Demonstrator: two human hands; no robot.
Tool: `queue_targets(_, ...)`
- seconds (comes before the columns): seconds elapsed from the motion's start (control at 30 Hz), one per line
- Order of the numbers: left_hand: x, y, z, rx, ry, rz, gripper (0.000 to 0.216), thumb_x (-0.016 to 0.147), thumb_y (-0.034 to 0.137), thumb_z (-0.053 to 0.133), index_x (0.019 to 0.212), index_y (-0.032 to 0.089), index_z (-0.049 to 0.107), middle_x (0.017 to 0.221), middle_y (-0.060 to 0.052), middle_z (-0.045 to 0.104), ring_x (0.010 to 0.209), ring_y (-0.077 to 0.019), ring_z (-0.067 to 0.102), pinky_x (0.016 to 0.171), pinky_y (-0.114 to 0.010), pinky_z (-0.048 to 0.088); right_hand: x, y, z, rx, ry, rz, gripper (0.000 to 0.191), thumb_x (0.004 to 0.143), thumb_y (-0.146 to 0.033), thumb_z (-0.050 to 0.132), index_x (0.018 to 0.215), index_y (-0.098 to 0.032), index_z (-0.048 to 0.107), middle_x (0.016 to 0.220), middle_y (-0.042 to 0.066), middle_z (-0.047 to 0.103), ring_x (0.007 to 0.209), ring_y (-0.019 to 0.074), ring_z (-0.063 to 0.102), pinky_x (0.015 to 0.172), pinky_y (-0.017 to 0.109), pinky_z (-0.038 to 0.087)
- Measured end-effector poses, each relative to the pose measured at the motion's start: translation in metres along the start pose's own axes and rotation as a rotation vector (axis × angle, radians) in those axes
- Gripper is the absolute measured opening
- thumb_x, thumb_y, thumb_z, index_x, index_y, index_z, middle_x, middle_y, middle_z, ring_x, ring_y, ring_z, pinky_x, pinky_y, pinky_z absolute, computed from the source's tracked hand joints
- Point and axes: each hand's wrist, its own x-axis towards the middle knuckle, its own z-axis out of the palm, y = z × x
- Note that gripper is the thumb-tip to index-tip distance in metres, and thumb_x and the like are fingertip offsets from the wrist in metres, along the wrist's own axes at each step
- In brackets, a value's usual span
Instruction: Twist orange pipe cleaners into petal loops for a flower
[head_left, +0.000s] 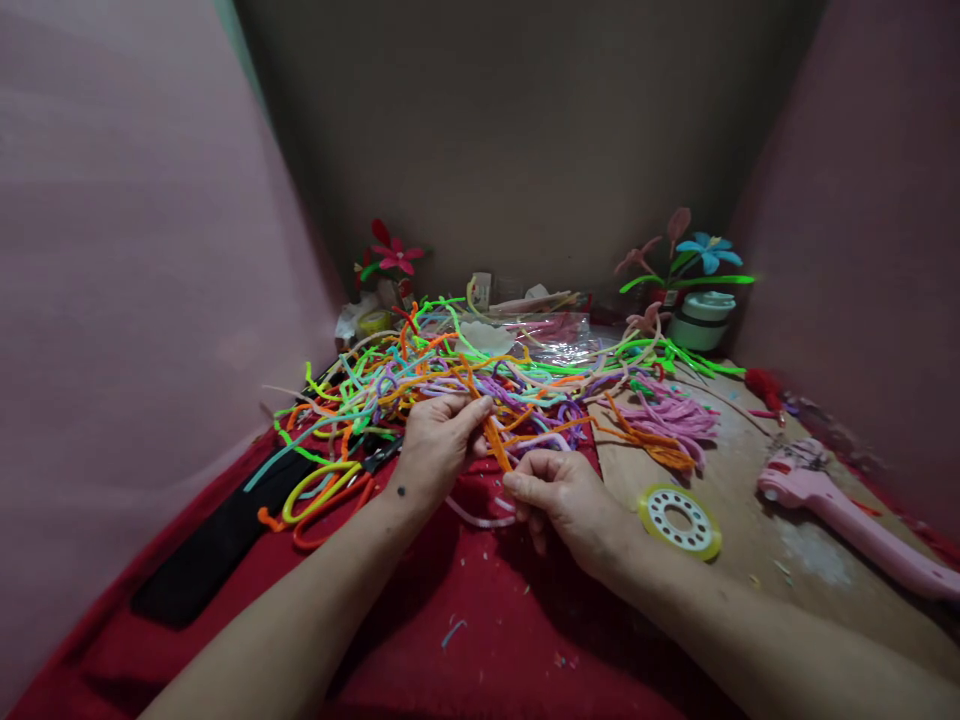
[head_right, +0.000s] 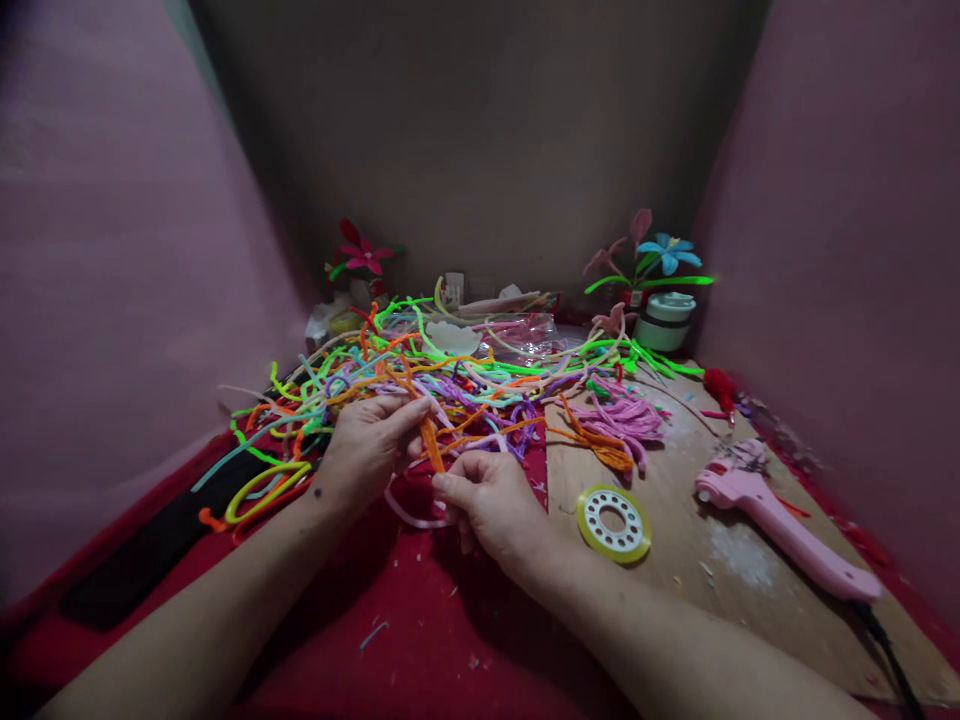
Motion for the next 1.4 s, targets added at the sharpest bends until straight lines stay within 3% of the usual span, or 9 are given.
queue_targets(0.23, 0.002, -0.001, 0.000, 0.032, 0.101, 0.053, 0.033, 0.074, 0.029, 0.060, 0.049, 0.016, 0.044, 0.034, 0.007, 0.041, 0.029, -0.0034, 0.032, 0.032, -0.016, 0.021, -0.006, -0.003, 0.010, -0.147, 0.015, 0.033, 0.022, 0.070, -0.019, 0.056, 0.050, -0.017, 0.046, 0.040, -0.008, 0.045, 0.029, 0.0035, 0.035, 0.029, 0.016, 0.024)
queue_targets(0.3, 0.005, -0.002, -0.002, -0.035, 0.054, 0.007, 0.036, 0.072, 0.029, 0.064, 0.049, 0.017, 0.039, 0.034, 0.008, 0.037, 0.028, -0.0026, 0.029, 0.031, -0.016, 0.018, -0.007, -0.003, 0.013, -0.171, -0.005, 0.032, 0.023, 0.070, -0.016, 0.055, 0.049, -0.016, 0.046, 0.039, -0.007, 0.044, 0.029, 0.0030, 0.035, 0.030, 0.016, 0.023)
queue_targets(0.47, 0.009, -0.002, -0.006, -0.379, -0.166, -0.210, 0.019, 0.067, 0.021, 0.069, 0.064, 0.014, 0.051, 0.040, 0.010, 0.038, 0.030, -0.0006, 0.025, 0.032, -0.013, 0.023, -0.009, -0.003, 0.012, -0.137, -0.048, 0.062, 0.024, 0.072, -0.019, 0.055, 0.051, -0.017, 0.045, 0.039, -0.008, 0.044, 0.028, 0.0039, 0.033, 0.030, 0.017, 0.023)
queue_targets(0.7, 0.014, 0.005, -0.020, -0.574, -0.277, -0.296, 0.015, 0.071, 0.016, 0.064, 0.069, 0.013, 0.049, 0.053, 0.005, 0.049, 0.033, 0.0027, 0.023, 0.034, -0.008, 0.019, -0.008, -0.005, 0.012, -0.199, -0.045, 0.056, 0.023, 0.070, -0.016, 0.055, 0.049, -0.017, 0.045, 0.039, -0.007, 0.043, 0.030, 0.0029, 0.032, 0.033, 0.017, 0.021)
queue_targets(0.8, 0.013, 0.008, -0.024, -0.401, -0.261, -0.245, 0.018, 0.072, 0.024, 0.063, 0.069, 0.015, 0.049, 0.053, 0.006, 0.049, 0.033, 0.0012, 0.020, 0.033, -0.011, 0.014, -0.008, -0.002, 0.011, -0.211, -0.054, 0.034, 0.024, 0.070, -0.018, 0.056, 0.048, -0.017, 0.044, 0.039, -0.007, 0.043, 0.031, 0.0027, 0.032, 0.035, 0.017, 0.021)
queue_targets(0.97, 0.012, 0.003, -0.019, 0.374, 0.097, 0.226, 0.020, 0.071, 0.028, 0.062, 0.061, 0.017, 0.048, 0.051, 0.006, 0.044, 0.046, -0.0071, 0.037, 0.046, -0.019, 0.029, -0.006, 0.003, 0.010, -0.232, -0.065, 0.032, 0.021, 0.067, -0.019, 0.056, 0.049, -0.017, 0.047, 0.040, -0.006, 0.044, 0.033, 0.0035, 0.033, 0.036, 0.018, 0.023)
queue_targets(1.07, 0.017, -0.003, -0.021, 0.751, 0.137, 0.335, 0.018, 0.073, 0.029, 0.057, 0.061, 0.018, 0.050, 0.055, 0.004, 0.046, 0.053, -0.0109, 0.042, 0.054, -0.023, 0.031, -0.006, 0.002, 0.010, -0.228, -0.062, 0.073, 0.020, 0.067, -0.019, 0.056, 0.049, -0.017, 0.048, 0.040, -0.006, 0.044, 0.033, 0.0032, 0.032, 0.035, 0.018, 0.022)
queue_targets(1.17, 0.025, -0.008, -0.027, 0.830, 0.087, 0.275, 0.021, 0.075, 0.032, 0.054, 0.060, 0.019, 0.048, 0.056, 0.003, 0.048, 0.054, -0.0123, 0.044, 0.054, -0.023, 0.030, -0.005, -0.001, 0.008, -0.222, -0.056, 0.113, 0.019, 0.068, -0.019, 0.055, 0.050, -0.017, 0.048, 0.040, -0.007, 0.044, 0.031, 0.0026, 0.032, 0.033, 0.017, 0.021)
queue_targets(1.4, 0.029, -0.006, -0.028, 0.830, 0.259, 0.326, 0.024, 0.076, 0.032, 0.053, 0.057, 0.020, 0.043, 0.054, 0.004, 0.045, 0.053, -0.0120, 0.040, 0.053, -0.024, 0.029, -0.003, -0.007, 0.003, -0.169, -0.064, 0.131, 0.018, 0.068, -0.024, 0.057, 0.054, -0.017, 0.048, 0.040, -0.008, 0.044, 0.028, 0.0035, 0.031, 0.029, 0.018, 0.020)
